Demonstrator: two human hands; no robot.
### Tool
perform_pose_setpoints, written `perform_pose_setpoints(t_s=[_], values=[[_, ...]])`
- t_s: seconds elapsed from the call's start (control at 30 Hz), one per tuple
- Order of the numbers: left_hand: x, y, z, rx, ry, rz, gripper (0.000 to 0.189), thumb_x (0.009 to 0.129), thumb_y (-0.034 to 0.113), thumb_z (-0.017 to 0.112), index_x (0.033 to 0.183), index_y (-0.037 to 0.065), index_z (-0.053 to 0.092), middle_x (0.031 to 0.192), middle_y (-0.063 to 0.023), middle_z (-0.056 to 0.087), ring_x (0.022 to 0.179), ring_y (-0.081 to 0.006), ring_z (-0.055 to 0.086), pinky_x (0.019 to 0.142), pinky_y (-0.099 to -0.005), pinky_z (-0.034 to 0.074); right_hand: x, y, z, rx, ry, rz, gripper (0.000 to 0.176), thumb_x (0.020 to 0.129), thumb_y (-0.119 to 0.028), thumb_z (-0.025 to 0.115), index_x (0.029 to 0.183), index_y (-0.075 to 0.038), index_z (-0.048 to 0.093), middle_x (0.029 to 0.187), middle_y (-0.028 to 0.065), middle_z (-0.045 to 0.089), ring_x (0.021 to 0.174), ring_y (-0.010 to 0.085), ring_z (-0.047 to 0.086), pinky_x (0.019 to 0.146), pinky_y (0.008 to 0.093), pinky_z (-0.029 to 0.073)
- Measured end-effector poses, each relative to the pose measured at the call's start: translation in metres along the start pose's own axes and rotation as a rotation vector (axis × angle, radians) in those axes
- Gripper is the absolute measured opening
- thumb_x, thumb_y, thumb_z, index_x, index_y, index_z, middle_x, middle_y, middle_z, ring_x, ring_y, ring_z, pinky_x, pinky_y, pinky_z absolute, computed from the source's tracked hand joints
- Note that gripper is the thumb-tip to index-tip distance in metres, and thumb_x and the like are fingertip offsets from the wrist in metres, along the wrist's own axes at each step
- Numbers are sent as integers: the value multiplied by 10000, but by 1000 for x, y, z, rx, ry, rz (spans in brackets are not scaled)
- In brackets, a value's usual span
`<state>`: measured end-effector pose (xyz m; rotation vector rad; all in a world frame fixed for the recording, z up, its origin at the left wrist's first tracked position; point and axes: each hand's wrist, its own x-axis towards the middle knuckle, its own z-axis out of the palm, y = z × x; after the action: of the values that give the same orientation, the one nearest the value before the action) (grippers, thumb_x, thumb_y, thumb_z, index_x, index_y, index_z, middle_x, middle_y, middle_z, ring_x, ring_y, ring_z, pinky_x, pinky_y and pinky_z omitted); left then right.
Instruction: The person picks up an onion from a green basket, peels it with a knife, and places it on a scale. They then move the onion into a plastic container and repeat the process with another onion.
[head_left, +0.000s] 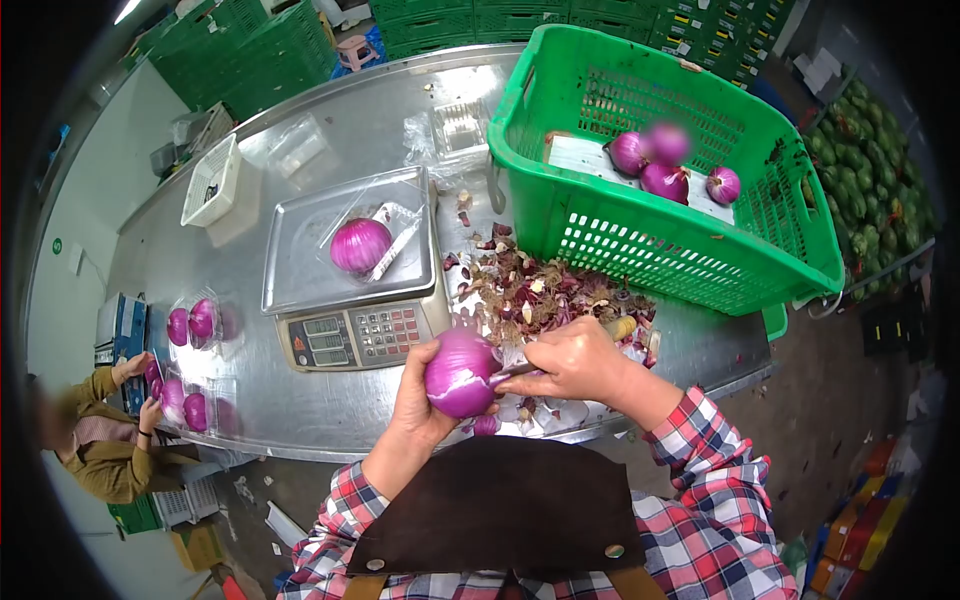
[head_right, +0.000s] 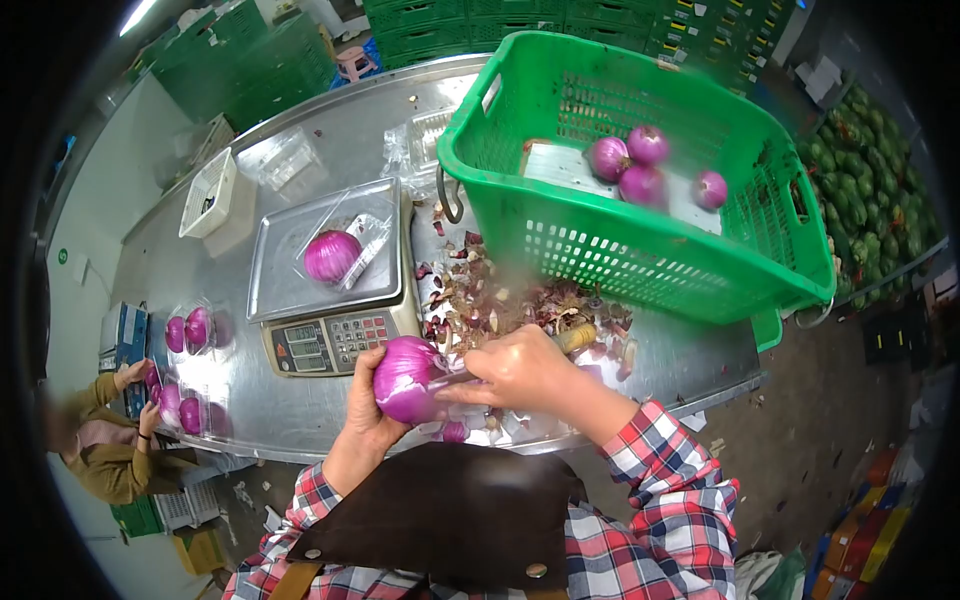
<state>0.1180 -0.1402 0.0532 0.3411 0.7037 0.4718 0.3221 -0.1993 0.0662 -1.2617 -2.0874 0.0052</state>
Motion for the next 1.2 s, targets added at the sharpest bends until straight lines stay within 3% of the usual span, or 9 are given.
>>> perform_pose_setpoints(t_s=[0.13, 0.4, 0.53, 0.63, 0.8, 0.9, 0.93, 1.07, 1.2], values=[[22, 0, -8, -127, 180, 123, 565, 795, 516, 498, 1136, 66, 499, 1078, -138, 569, 1004, -290, 557, 815, -533, 471, -2, -37, -7, 277, -117, -169, 403, 649, -457, 743, 565, -115, 546, 431, 24, 455, 371, 162, 506, 355, 290, 397], [10, 9, -14, -56, 95, 192, 572, 826, 548, 464, 1140, 72, 501, 1079, -98, 574, 1016, -238, 551, 891, -418, 441, 16, -14, 9, 336, -286, 579, 558, 650, -541, 712, 747, -7, 577, 556, 143, 549, 531, 304, 578, 510, 371, 450], [4, 2, -6, -3, 68, 271, 544, 869, 518, 435, 1144, 52, 492, 1085, -97, 570, 1009, -226, 556, 896, -391, 447, 22, -13, 11, 372, -383, 707, 624, 667, -637, 631, 775, -23, 596, 602, 172, 586, 613, 339, 610, 576, 405, 469], [6, 1, -4, 113, 119, 346, 571, 865, 531, 439, 1155, 41, 478, 1089, -107, 564, 996, -224, 564, 876, -389, 465, 18, -19, 18, 499, -290, 622, 592, 678, -614, 638, 763, -29, 603, 600, 157, 590, 595, 329, 608, 569, 398, 471], [9, 11, 2, -113, 246, 219, 594, 854, 569, 407, 1167, 69, 475, 1067, -143, 560, 976, -274, 568, 840, -436, 492, 11, -31, 20, 161, -27, 49, 442, 670, -489, 711, 575, -104, 516, 466, 30, 471, 397, 176, 514, 369, 309, 397], [9, 15, -21, -212, 0, 113, 588, 849, 584, 379, 1169, 102, 483, 1057, -151, 566, 974, -309, 564, 830, -474, 490, -12, -34, 37, 185, -149, -167, 463, 668, -492, 712, 567, -102, 483, 471, 17, 477, 392, 183, 509, 371, 302, 396], [8, 14, -14, -309, 151, 102, 574, 849, 585, 370, 1166, 121, 494, 1067, -144, 572, 957, -325, 571, 804, -484, 498, -20, -34, 44, 197, -230, -121, 478, 642, -513, 721, 584, -99, 489, 492, 10, 496, 400, 188, 520, 380, 302, 405], [4, 14, -34, -246, -80, 82, 534, 888, 550, 330, 1155, 123, 507, 1091, -124, 574, 980, -320, 570, 821, -489, 486, -7, -23, 22, 328, -289, 160, 496, 603, -528, 744, 630, -79, 534, 512, 20, 501, 447, 192, 554, 415, 306, 423], [12, 7, -38, -371, 41, 35, 684, 834, 663, 323, 1173, 92, 486, 1128, -144, 555, 979, -336, 576, 748, -562, 495, 12, -4, 11, 433, -347, 440, 474, 622, -479, 759, 827, -71, 632, 534, 36, 507, 492, 166, 537, 477, 293, 415]])
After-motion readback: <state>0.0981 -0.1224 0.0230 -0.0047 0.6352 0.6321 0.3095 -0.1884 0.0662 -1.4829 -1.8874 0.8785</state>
